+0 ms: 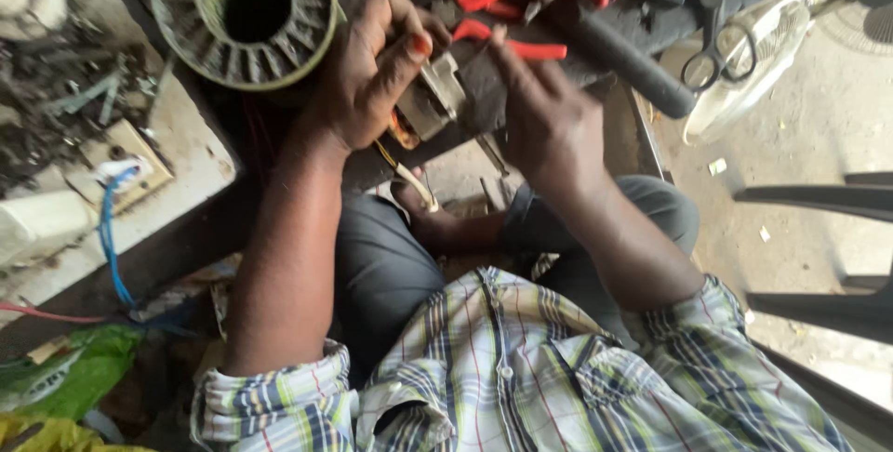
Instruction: The person sits on the floor and works on a small electrical component, likely a motor or switch. They use a screwdriver to adjust internal parts and a hammer to tap the component's casing. The person also uses pliers to manipulate wires and a metal rod to apply force to the mechanism.
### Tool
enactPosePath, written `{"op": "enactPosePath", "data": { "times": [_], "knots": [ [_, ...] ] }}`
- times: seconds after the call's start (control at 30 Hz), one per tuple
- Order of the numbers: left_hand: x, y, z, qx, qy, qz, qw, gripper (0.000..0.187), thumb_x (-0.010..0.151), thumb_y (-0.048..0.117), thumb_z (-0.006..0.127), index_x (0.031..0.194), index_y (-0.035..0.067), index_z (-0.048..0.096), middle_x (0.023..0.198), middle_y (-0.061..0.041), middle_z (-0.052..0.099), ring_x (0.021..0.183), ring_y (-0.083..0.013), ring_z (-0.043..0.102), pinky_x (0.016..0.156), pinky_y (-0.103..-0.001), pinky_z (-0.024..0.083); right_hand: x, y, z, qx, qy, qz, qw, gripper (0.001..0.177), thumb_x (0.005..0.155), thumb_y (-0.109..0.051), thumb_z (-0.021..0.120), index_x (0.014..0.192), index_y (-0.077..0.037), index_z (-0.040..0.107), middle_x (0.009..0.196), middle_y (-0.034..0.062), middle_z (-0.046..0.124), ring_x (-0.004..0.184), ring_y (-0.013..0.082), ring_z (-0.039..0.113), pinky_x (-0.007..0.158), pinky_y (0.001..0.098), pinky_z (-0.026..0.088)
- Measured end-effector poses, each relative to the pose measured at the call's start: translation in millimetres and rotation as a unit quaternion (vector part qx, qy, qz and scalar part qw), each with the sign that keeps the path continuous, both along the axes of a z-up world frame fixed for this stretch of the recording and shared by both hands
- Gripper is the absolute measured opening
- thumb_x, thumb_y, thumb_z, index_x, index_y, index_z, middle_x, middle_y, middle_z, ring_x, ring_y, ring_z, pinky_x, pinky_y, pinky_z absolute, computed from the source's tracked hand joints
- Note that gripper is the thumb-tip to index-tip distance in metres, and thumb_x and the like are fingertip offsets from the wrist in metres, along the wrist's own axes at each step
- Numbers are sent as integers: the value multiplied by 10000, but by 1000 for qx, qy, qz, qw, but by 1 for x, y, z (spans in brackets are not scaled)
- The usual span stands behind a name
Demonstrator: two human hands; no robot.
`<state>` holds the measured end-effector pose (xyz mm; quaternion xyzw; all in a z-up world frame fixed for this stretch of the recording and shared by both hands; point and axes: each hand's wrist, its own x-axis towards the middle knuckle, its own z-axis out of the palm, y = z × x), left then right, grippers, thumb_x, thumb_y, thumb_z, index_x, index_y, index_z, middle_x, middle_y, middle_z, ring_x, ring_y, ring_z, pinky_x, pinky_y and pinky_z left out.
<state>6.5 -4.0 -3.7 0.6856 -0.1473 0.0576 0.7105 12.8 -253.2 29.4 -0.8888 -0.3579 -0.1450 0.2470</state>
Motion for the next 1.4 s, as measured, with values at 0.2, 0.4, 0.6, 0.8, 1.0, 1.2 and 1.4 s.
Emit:
{"op": "enactPosePath", "data": {
  "times": [0.2,0.4,0.6,0.8,1.0,1.2,1.4],
  "knots": [
    [0,-4,-10,-16,-9,-12,1000,589,1056,649,620,1147,82,488,1152,-77,630,1136,-118,588,1058,-297,492,-2,-3,0,-19,-1,-7,1000,602,975,26,697,1537,-134,550,991,129,650,750,317,673,656,413,556],
    [1,3,-1,19,-12,9,1000,564,1046,659,584,1128,108,499,1111,-6,635,1042,-78,602,976,-267,520,-5,5,14,-51,-27,10,998,630,940,34,664,1542,-110,544,1056,136,675,726,300,681,647,415,569],
    [1,1,3,15,-52,12,998,575,1082,644,587,1095,77,489,1029,17,536,967,-63,522,897,-232,475,-2,5,19,-34,-35,22,999,559,976,17,651,1498,-147,538,1098,130,674,778,317,689,703,416,577],
    [-1,1,-2,40,0,27,999,618,1037,681,585,1156,79,506,999,-25,556,921,-87,509,857,-259,456,1,6,20,-100,-20,-19,995,594,945,11,683,1516,-123,589,999,122,663,702,313,674,611,413,553],
    [-2,2,-7,43,-33,35,998,646,1053,711,563,1141,74,494,1060,-12,562,985,-88,554,906,-264,492,-4,11,22,-97,-34,3,995,576,963,7,659,1515,-128,565,1052,101,692,721,259,703,620,383,573],
    [0,3,2,14,-16,22,1000,712,1002,747,588,1180,68,466,1099,-26,555,1031,-107,556,928,-287,499,-4,21,36,-119,-54,-4,991,566,936,-29,654,1491,-121,589,1063,119,708,695,283,706,572,395,568],
    [-2,2,-10,49,-36,56,997,733,1021,758,578,1223,61,475,1128,-23,530,1004,-104,558,912,-275,512,10,25,45,-156,-18,-19,987,474,994,-13,643,1447,-152,629,1113,133,726,708,308,724,564,406,573]
  ]
}}
